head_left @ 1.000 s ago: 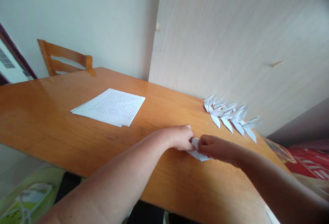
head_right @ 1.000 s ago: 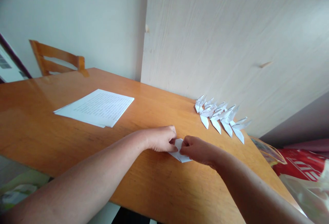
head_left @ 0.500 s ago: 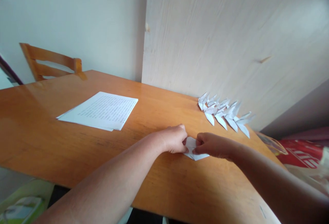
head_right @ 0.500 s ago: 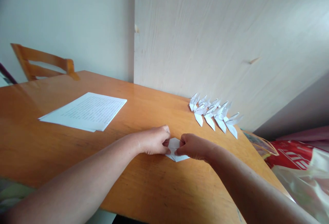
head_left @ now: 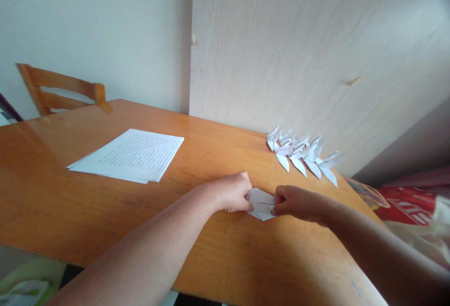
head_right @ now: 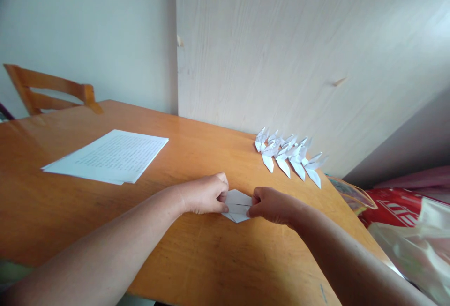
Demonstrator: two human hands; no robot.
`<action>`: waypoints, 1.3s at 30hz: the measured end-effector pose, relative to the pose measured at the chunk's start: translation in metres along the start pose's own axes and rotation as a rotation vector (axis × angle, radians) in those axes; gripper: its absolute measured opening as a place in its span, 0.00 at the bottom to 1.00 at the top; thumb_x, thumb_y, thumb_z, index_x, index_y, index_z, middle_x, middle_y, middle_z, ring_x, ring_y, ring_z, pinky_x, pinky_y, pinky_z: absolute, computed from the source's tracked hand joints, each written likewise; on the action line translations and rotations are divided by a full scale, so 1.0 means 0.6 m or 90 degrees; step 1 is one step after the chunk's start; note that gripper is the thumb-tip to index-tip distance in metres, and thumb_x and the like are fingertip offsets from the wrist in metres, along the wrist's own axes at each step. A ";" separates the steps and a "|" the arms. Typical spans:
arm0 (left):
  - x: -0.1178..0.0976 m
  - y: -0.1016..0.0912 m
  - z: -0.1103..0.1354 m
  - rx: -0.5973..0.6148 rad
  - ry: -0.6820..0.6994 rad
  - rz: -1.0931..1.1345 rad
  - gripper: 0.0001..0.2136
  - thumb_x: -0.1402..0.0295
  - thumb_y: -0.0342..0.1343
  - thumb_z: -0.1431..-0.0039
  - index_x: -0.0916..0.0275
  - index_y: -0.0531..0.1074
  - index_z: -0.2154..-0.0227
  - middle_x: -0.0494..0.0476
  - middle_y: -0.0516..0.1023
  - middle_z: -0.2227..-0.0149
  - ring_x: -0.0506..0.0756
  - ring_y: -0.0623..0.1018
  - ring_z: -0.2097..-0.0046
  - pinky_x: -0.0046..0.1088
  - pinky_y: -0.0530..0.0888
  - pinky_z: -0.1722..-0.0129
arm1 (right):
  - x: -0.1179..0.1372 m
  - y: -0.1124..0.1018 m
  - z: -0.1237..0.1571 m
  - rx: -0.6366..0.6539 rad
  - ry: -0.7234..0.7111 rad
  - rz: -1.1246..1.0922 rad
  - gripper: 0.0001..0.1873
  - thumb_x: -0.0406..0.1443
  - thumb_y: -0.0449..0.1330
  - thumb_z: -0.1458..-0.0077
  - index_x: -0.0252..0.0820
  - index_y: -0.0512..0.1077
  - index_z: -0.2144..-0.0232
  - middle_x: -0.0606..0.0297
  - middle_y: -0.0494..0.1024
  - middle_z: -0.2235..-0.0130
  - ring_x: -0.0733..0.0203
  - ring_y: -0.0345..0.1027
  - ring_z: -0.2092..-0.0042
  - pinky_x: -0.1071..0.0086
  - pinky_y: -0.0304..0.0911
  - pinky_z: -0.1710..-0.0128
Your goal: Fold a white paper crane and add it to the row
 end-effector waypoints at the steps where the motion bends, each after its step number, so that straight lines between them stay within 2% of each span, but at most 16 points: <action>1: 0.001 0.001 0.000 -0.003 0.000 0.005 0.11 0.59 0.61 0.52 0.61 0.70 0.73 0.54 0.70 0.57 0.52 0.73 0.63 0.25 0.68 0.68 | -0.001 -0.001 0.002 -0.001 0.001 -0.006 0.08 0.36 0.64 0.57 0.41 0.69 0.73 0.69 0.68 0.74 0.66 0.58 0.72 0.72 0.47 0.75; 11: 0.000 0.000 0.003 0.005 0.009 0.029 0.09 0.61 0.61 0.51 0.61 0.71 0.73 0.54 0.69 0.58 0.51 0.73 0.63 0.25 0.69 0.66 | -0.010 0.000 0.005 -0.001 -0.013 -0.044 0.07 0.32 0.61 0.58 0.42 0.69 0.72 0.70 0.68 0.75 0.66 0.57 0.72 0.73 0.46 0.76; 17: 0.002 -0.001 0.005 0.006 0.016 0.029 0.06 0.65 0.59 0.50 0.59 0.73 0.69 0.52 0.68 0.58 0.51 0.73 0.63 0.24 0.70 0.65 | -0.017 0.003 0.007 -0.002 -0.032 -0.070 0.07 0.31 0.60 0.58 0.42 0.68 0.71 0.71 0.67 0.75 0.66 0.56 0.73 0.73 0.46 0.76; 24: -0.005 -0.006 0.011 -0.003 0.037 -0.010 0.05 0.66 0.57 0.48 0.59 0.73 0.68 0.53 0.68 0.58 0.50 0.72 0.64 0.25 0.69 0.66 | -0.030 0.009 0.012 -0.044 -0.044 -0.124 0.05 0.30 0.56 0.57 0.42 0.67 0.73 0.71 0.65 0.76 0.68 0.54 0.74 0.74 0.46 0.77; 27: -0.012 -0.010 0.015 -0.008 0.040 -0.041 0.08 0.62 0.58 0.47 0.59 0.73 0.67 0.53 0.69 0.59 0.51 0.72 0.64 0.25 0.68 0.68 | -0.031 0.011 0.017 -0.020 -0.030 -0.197 0.03 0.32 0.55 0.54 0.42 0.66 0.72 0.71 0.65 0.76 0.68 0.54 0.75 0.74 0.46 0.77; 30: -0.016 -0.014 0.017 -0.022 0.039 -0.063 0.11 0.57 0.60 0.48 0.58 0.73 0.66 0.53 0.70 0.59 0.53 0.72 0.63 0.26 0.67 0.68 | -0.026 -0.002 0.022 -0.093 -0.048 -0.221 0.01 0.34 0.54 0.50 0.43 0.64 0.73 0.72 0.63 0.77 0.67 0.54 0.75 0.73 0.47 0.77; 32: -0.018 -0.016 0.017 -0.036 0.052 -0.082 0.10 0.59 0.60 0.47 0.58 0.73 0.65 0.54 0.70 0.59 0.54 0.73 0.61 0.27 0.67 0.66 | -0.022 -0.015 0.023 -0.185 -0.066 -0.197 0.04 0.36 0.54 0.49 0.43 0.63 0.74 0.72 0.62 0.76 0.66 0.55 0.74 0.72 0.49 0.75; 34: -0.021 -0.016 0.017 -0.048 0.074 -0.094 0.07 0.62 0.59 0.46 0.57 0.74 0.65 0.54 0.71 0.59 0.55 0.73 0.59 0.28 0.67 0.62 | -0.020 -0.022 0.019 -0.242 -0.083 -0.184 0.05 0.37 0.55 0.48 0.43 0.63 0.74 0.71 0.63 0.75 0.64 0.57 0.72 0.71 0.52 0.73; 36: -0.024 -0.017 0.017 -0.059 0.100 -0.098 0.06 0.65 0.59 0.45 0.57 0.74 0.65 0.54 0.71 0.59 0.55 0.73 0.57 0.29 0.68 0.59 | -0.016 -0.021 0.011 -0.252 -0.099 -0.185 0.04 0.37 0.55 0.48 0.43 0.66 0.71 0.69 0.67 0.73 0.63 0.60 0.70 0.71 0.55 0.71; 39: -0.028 -0.019 0.017 -0.078 0.133 -0.099 0.05 0.68 0.57 0.45 0.56 0.75 0.65 0.54 0.71 0.58 0.56 0.72 0.54 0.30 0.67 0.55 | -0.004 -0.015 -0.003 -0.239 -0.121 -0.169 0.09 0.35 0.56 0.49 0.40 0.71 0.64 0.65 0.73 0.67 0.61 0.65 0.66 0.70 0.58 0.67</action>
Point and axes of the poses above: each hand's wrist, its own z-axis away from the middle knuckle, its own y-axis out of the palm, x = y × z, the point moved 5 cm from there along -z, towards the middle knuckle
